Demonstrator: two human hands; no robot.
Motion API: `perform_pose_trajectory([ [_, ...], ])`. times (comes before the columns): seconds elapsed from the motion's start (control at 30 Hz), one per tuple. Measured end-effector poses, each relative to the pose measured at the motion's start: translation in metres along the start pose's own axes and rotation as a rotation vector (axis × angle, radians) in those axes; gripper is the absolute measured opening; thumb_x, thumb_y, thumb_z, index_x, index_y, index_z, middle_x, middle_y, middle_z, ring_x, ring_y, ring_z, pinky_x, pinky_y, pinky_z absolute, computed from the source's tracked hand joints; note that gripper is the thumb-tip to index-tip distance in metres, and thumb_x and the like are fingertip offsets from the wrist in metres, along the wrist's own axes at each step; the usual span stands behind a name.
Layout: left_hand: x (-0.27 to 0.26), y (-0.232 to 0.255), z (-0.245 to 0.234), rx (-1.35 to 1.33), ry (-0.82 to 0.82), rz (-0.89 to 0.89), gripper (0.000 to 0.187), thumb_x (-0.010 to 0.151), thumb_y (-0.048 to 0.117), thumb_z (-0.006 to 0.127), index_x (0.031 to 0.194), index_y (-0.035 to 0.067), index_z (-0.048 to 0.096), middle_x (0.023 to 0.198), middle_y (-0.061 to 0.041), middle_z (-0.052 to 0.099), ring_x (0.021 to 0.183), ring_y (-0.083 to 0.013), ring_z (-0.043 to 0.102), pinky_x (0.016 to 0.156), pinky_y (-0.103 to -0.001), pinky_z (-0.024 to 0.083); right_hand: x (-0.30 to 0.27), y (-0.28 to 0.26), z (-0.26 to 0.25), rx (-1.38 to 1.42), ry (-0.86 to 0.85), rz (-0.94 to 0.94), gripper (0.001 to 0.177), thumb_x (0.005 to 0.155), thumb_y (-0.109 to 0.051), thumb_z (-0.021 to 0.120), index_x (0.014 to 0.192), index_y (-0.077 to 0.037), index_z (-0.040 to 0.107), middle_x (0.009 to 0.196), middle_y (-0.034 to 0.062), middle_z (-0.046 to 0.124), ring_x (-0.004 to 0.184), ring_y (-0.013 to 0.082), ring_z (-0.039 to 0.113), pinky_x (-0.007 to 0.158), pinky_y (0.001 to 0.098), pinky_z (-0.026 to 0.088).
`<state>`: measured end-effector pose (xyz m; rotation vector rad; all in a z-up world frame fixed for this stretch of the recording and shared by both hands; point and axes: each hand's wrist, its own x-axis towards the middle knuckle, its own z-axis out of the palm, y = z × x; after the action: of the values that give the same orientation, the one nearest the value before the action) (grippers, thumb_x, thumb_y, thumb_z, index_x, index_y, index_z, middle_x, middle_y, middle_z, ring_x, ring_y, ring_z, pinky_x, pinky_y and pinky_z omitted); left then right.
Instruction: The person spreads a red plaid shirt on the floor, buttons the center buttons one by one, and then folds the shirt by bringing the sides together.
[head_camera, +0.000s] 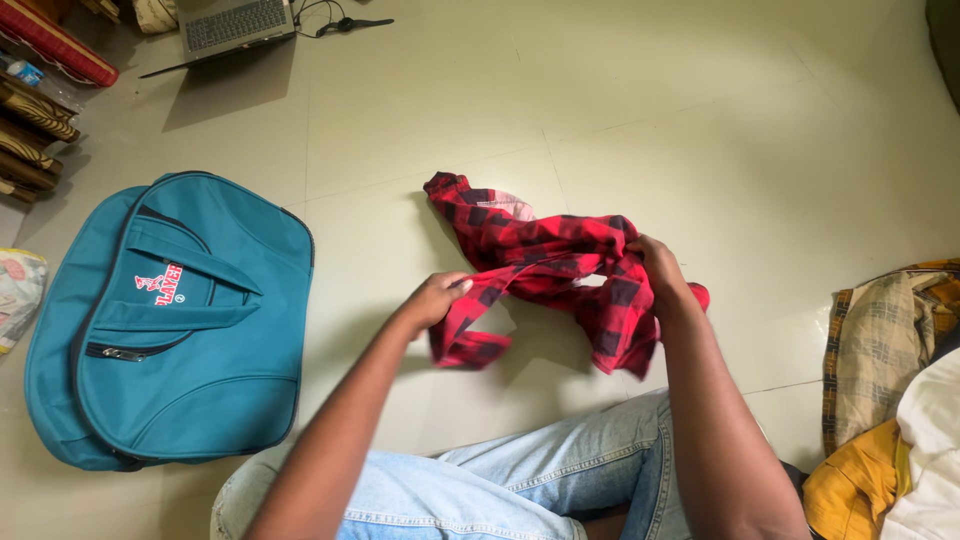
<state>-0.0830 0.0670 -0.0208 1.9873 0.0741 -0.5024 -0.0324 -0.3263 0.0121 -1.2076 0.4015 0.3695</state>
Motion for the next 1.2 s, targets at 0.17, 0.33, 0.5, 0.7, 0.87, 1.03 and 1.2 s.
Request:
perform_pose_trajectory([
  [0.17,-0.028,-0.033,0.031,0.373,0.002,0.317,0.048,0.104,0.037,0.053,0.135,0.002,0.060,0.130,-0.020,0.068,0.117,-0.0311,0.067,0.102,-0.040,0.050,-0.007,-0.002,0.013,0.076,-0.005,-0.028,0.026,0.094,-0.024,0.056,0.110,-0.005,0.066,0.100,0.0070,0.068,0.086,0.0203,0.063,0.078,0.0376,0.053],
  [0.33,-0.033,-0.033,0.063,-0.068,-0.061,-0.064,0.064,0.103,0.052,0.041,0.142,0.005,0.060,0.137,-0.021,0.065,0.127,-0.0394,0.057,0.105,-0.049,0.043,-0.048,0.034,0.050,-0.237,-0.694,0.103,0.056,0.092,-0.030,0.064,0.139,-0.003,0.051,0.119,0.0155,0.070,0.108,0.0246,0.067,0.099,0.0372,0.051],
  [0.5,-0.051,0.017,0.045,-1.059,-0.025,-0.374,0.087,0.089,0.074,0.034,0.138,0.007,0.058,0.133,-0.016,0.068,0.120,-0.0340,0.064,0.103,-0.052,0.047,-0.042,0.079,0.077,-0.893,-1.059,-0.263,0.061,0.099,-0.025,0.070,0.149,0.001,0.046,0.146,0.0124,0.055,0.133,0.0232,0.050,0.108,0.0380,0.038],
  [0.7,-0.035,-0.021,0.029,-0.736,0.109,-0.266,0.065,0.085,0.025,0.075,0.138,-0.006,0.055,0.130,-0.026,0.069,0.117,-0.0391,0.067,0.104,-0.056,0.056,0.031,0.058,0.000,-1.410,-0.132,-0.387,0.047,0.080,-0.032,0.078,0.121,-0.011,0.069,0.119,0.0129,0.076,0.110,0.0277,0.072,0.097,0.0432,0.058],
  [0.87,-0.025,-0.024,0.008,-1.018,0.154,-0.127,0.068,0.094,0.047,0.063,0.145,0.003,0.052,0.142,-0.017,0.064,0.127,-0.0323,0.063,0.108,-0.050,0.051,0.043,0.068,0.005,-1.751,-0.105,-0.150,0.039,0.079,-0.029,0.071,0.118,-0.027,0.072,0.124,0.0070,0.073,0.119,0.0323,0.066,0.095,0.0531,0.055],
  [1.03,-0.042,0.007,-0.020,-1.035,0.070,-0.049,0.068,0.096,0.054,0.055,0.148,0.010,0.050,0.146,-0.013,0.059,0.130,-0.0313,0.058,0.108,-0.051,0.048,0.021,0.017,0.001,-1.434,0.369,-0.172,0.048,0.090,-0.059,0.072,0.112,-0.017,0.064,0.111,0.0175,0.072,0.104,0.0411,0.068,0.086,0.0523,0.053],
  [1.2,-0.054,0.026,-0.014,-0.978,0.062,0.014,0.071,0.096,0.054,0.055,0.150,0.009,0.046,0.150,-0.012,0.056,0.134,-0.0294,0.057,0.111,-0.050,0.048,0.005,-0.007,0.003,-1.247,0.527,-0.357,0.023,0.097,-0.034,0.072,0.112,-0.018,0.065,0.102,0.0126,0.077,0.097,0.0401,0.069,0.081,0.0520,0.050],
])
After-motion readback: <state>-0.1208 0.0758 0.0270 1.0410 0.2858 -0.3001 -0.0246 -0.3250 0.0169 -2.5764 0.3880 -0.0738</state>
